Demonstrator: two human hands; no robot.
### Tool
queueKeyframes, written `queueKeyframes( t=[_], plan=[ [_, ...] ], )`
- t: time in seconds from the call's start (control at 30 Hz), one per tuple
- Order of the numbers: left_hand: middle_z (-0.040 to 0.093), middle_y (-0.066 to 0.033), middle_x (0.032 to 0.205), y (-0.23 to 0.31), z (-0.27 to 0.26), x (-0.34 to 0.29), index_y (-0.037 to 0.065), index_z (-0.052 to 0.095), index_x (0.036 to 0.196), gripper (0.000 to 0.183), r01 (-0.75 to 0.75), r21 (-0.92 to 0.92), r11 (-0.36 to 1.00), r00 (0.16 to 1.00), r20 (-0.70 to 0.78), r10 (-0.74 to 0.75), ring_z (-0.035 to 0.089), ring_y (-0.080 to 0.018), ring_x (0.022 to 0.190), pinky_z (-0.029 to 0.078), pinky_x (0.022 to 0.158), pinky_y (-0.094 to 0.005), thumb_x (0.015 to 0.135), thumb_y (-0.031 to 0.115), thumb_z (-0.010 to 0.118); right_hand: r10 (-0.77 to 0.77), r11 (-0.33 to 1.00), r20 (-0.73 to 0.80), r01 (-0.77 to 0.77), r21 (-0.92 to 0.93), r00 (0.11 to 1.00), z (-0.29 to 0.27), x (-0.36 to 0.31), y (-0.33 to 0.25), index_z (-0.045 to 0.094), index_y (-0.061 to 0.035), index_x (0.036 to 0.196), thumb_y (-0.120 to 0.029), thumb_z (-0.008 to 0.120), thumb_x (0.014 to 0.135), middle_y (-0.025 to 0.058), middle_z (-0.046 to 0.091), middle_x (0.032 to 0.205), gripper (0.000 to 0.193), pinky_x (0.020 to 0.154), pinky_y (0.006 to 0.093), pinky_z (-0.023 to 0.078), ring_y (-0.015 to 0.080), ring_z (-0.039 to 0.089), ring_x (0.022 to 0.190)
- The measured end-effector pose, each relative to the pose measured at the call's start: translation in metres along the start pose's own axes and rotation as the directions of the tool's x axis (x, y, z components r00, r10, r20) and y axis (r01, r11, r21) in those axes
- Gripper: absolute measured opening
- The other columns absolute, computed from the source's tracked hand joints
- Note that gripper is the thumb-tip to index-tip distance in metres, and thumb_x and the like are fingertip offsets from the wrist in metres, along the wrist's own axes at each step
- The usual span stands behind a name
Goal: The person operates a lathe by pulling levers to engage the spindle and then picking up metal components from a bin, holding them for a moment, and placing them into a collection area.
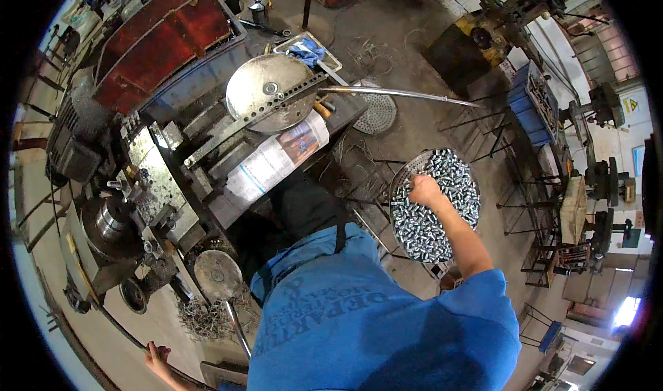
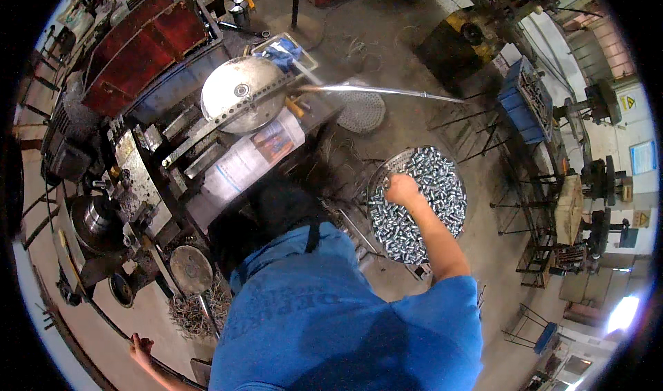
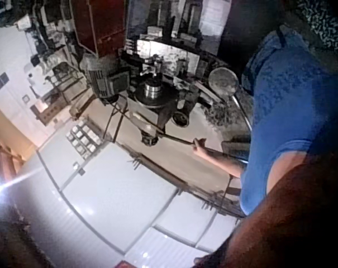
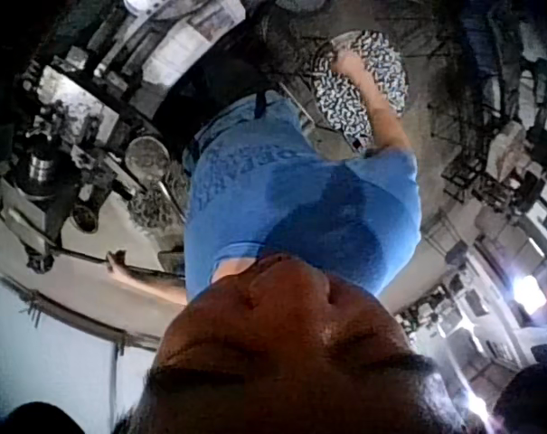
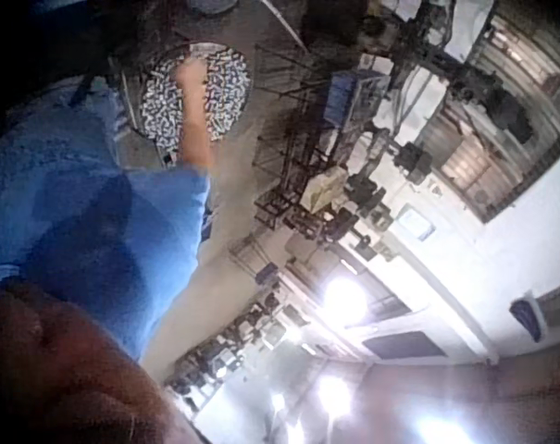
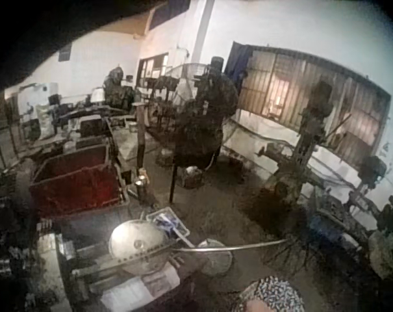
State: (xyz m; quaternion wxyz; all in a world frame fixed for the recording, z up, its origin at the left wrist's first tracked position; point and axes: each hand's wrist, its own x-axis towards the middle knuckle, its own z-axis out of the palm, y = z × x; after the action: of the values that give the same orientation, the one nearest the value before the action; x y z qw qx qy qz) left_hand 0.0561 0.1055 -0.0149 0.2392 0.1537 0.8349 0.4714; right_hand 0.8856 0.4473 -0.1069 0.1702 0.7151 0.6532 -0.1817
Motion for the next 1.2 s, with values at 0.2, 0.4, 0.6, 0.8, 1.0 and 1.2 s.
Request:
queueKeyframes(
  t=[0.2, 0.4, 0.6, 0.8, 1.0, 1.2],
  plan=[
    [0.054, -0.0051, 0.055, 0.012, 0.009, -0.014, 0.002, 0.055, 0.086, 0.031, -0.051, 0.066, 0.997, 0.999, -0.017, 0.052, 0.053, -0.013, 0.046, 0.048, 0.048, -0.0267, 0.087, 0.033, 0.06, -0.18, 0.973, 0.122, 0.195, -0.126, 0.976, 0.012, 0.011, 0.011, 0.069, -0.0068, 0.091, -0.02, 0.062, 0.055, 0.0134, 0.062, 0.106, 0.039, 0.085, 0.0359, 0.048, 0.0289, 0.059, 0.098],
    [0.055, -0.0063, 0.057, 0.008, 0.003, -0.004, 0.0, 0.057, 0.091, 0.031, -0.044, 0.192, 0.98, 0.997, -0.052, 0.055, 0.053, -0.0131, 0.047, 0.047, 0.047, -0.0275, 0.087, 0.03, 0.06, -0.167, 0.98, -0.011, 0.164, -0.115, 0.986, 0.029, 0.027, 0.019, 0.068, -0.0034, 0.081, -0.021, 0.063, 0.058, 0.0166, 0.064, 0.095, 0.03, 0.082, 0.0369, 0.049, 0.0309, 0.061, 0.093],
    [0.058, -0.0059, 0.068, 0.117, 0.041, -0.087, -0.006, 0.054, 0.113, 0.037, -0.377, 0.877, 0.297, 0.836, 0.185, 0.516, 0.057, -0.0147, 0.064, 0.048, 0.063, -0.0297, 0.089, 0.022, 0.058, -0.069, 0.981, -0.125, 0.09, 0.174, 0.99, -0.037, 0.018, -0.019, 0.071, -0.0089, 0.088, -0.024, 0.066, 0.058, 0.0154, 0.064, 0.1, 0.033, 0.085, 0.0349, 0.048, 0.0304, 0.06, 0.096],
    [0.066, -0.0123, 0.08, 0.22, 0.182, -0.119, -0.006, 0.059, 0.106, 0.025, -0.426, -0.21, 0.88, 0.867, 0.185, 0.464, 0.062, -0.0173, 0.067, 0.05, 0.068, -0.03, 0.09, 0.011, 0.05, -0.672, 0.302, -0.447, 0.77, 0.562, 0.59, -0.162, -0.038, -0.197, 0.069, -0.0055, 0.097, -0.016, 0.062, 0.056, 0.0153, 0.061, 0.107, 0.043, 0.089, 0.0345, 0.043, 0.0297, 0.057, 0.101],
    [0.065, -0.016, 0.084, 0.251, 0.275, -0.144, -0.008, 0.055, 0.106, 0.034, 0.002, -0.466, 0.885, 0.555, 0.736, 0.387, 0.064, -0.0203, 0.071, 0.051, 0.068, -0.0311, 0.096, 0.023, 0.043, -0.792, -0.384, -0.593, 0.876, 0.292, -0.149, -0.193, -0.097, -0.378, 0.066, -0.0036, 0.097, -0.014, 0.058, 0.055, 0.0143, 0.061, 0.111, 0.044, 0.088, 0.0377, 0.044, 0.0314, 0.055, 0.1],
    [0.064, -0.015, 0.076, 0.215, 0.27, -0.133, -0.003, 0.058, 0.09, 0.035, 0.219, -0.693, 0.687, 0.587, 0.656, 0.475, 0.063, -0.0212, 0.065, 0.052, 0.059, -0.0329, 0.095, 0.03, 0.045, -0.786, -0.417, -0.573, 0.883, 0.214, -0.232, -0.19, -0.121, -0.409, 0.064, -0.002, 0.098, -0.011, 0.057, 0.055, 0.0153, 0.06, 0.112, 0.045, 0.087, 0.0391, 0.044, 0.034, 0.054, 0.101]
  ],
)
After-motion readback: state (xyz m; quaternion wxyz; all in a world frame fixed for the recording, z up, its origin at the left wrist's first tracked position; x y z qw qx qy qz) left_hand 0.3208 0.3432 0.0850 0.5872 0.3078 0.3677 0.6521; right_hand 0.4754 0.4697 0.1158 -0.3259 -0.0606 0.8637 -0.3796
